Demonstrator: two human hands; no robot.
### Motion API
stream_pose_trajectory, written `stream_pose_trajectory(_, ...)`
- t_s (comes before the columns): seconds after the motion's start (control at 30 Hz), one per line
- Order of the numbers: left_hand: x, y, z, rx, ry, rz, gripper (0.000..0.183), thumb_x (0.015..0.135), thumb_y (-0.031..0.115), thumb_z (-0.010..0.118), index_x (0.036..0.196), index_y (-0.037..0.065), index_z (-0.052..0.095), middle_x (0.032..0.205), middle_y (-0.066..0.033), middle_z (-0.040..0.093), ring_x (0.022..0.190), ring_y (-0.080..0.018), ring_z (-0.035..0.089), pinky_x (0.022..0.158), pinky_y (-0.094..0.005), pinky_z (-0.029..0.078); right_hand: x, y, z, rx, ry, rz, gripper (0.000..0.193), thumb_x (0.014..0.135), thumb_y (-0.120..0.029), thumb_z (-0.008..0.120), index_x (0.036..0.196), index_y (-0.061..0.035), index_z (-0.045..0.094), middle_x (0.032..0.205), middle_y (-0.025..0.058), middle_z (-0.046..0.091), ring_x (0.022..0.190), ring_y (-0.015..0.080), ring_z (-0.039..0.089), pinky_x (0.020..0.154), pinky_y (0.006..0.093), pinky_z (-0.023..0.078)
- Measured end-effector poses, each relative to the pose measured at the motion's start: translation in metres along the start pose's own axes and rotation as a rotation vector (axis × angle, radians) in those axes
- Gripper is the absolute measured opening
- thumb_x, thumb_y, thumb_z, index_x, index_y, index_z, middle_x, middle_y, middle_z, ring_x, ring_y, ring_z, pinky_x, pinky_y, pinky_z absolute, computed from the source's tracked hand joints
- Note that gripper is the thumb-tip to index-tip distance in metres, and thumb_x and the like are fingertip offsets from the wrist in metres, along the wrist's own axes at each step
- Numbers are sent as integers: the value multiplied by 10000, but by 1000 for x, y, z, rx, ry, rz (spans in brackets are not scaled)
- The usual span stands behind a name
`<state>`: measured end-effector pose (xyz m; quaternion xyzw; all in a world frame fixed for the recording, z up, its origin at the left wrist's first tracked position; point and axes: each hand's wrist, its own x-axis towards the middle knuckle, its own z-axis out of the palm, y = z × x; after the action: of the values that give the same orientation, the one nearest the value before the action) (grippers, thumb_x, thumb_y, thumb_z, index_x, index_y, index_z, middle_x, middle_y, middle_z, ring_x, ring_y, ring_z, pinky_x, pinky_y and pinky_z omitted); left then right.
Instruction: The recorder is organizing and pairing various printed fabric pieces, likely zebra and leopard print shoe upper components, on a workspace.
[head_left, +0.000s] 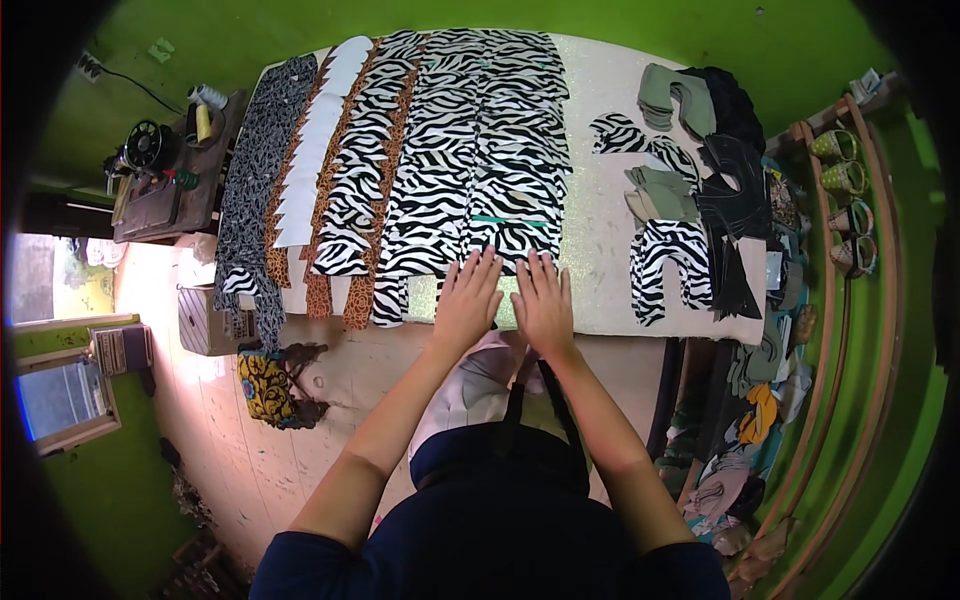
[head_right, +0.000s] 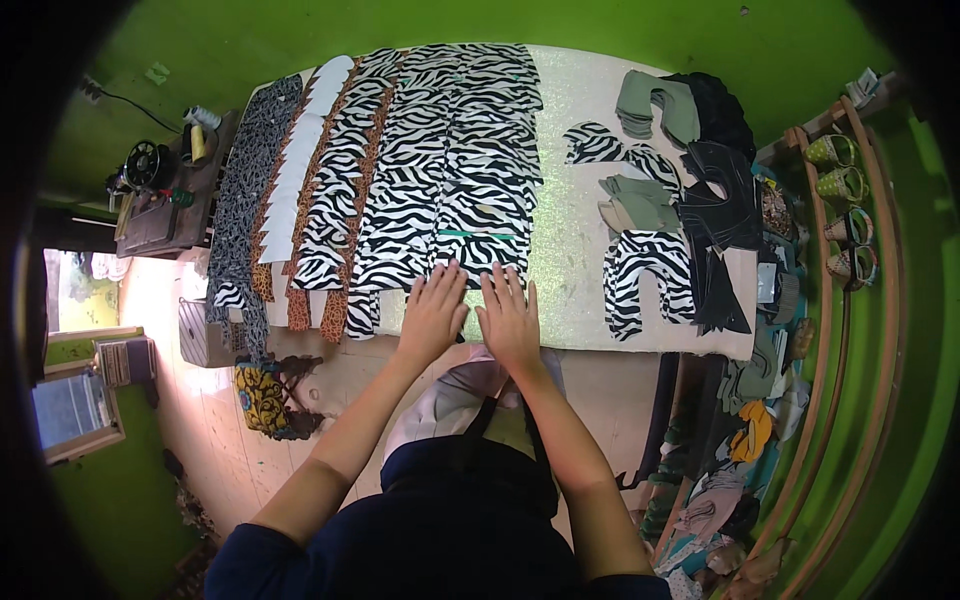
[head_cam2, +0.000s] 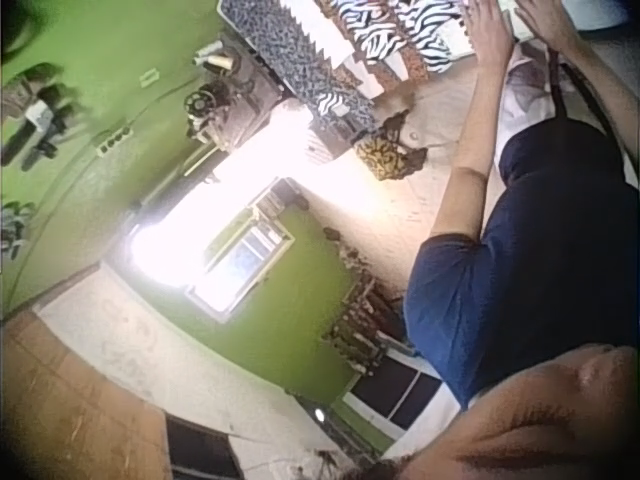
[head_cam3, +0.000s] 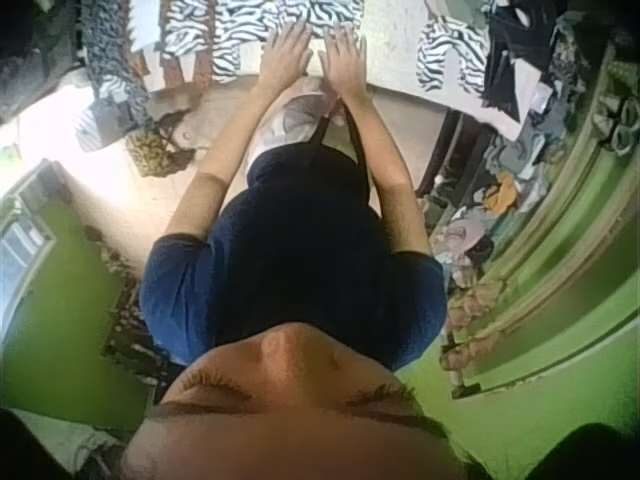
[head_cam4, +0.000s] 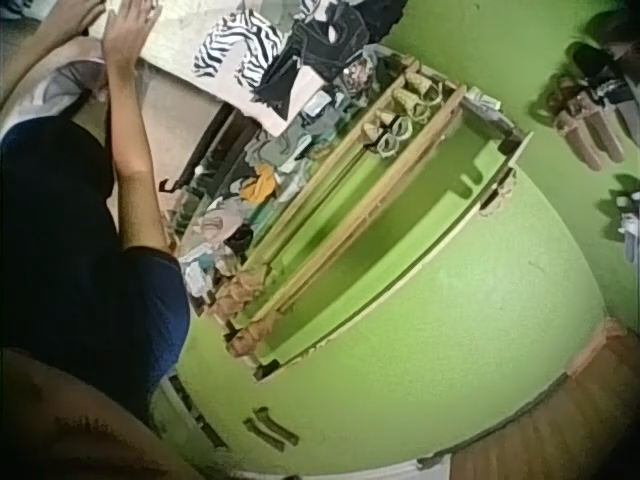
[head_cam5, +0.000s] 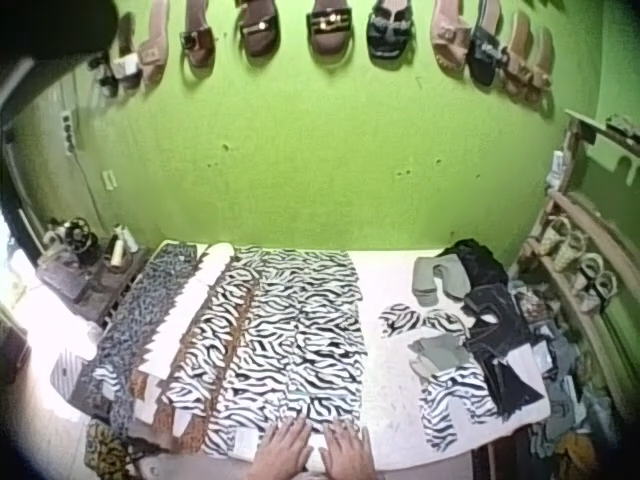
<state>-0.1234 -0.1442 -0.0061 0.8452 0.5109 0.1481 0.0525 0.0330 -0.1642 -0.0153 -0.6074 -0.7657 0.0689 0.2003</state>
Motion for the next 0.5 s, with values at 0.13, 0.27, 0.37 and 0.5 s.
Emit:
stream_pose_trajectory(0.13,-9,-4,15,55,-76,37,497,869,288,473,1315,81,402,1399,-74,348,1277,-244,331,1031,-445,262,-5,2,8,-70,-93,-37,529,867,-302,481,1307,-24,385,1407,119,316,1296,274,302,1033,502,243)
stream_pose_trajectory(0.27,-11,-1,19,93,-97,9,493,876,303,466,1325,111,401,1416,-38,328,1299,-208,298,1054,-422,228,-7,3,9,-95,-103,-53,545,859,-314,486,1305,-18,386,1408,120,315,1300,253,300,1037,488,244)
stream_pose_trajectory(0.37,-6,4,18,92,-118,20,495,872,297,470,1326,111,400,1416,-44,327,1299,-217,298,1043,-439,243,-10,11,7,-7,-146,-36,547,883,-325,450,1326,-19,354,1418,148,287,1304,300,281,1040,505,219)
stream_pose_trajectory(0.5,9,15,10,9,34,-33,427,840,315,510,1157,30,527,1287,-120,462,1193,-268,419,997,-440,289,4,10,-39,77,148,-55,273,825,-166,533,1064,-42,575,1265,167,452,1206,349,405,985,493,329)
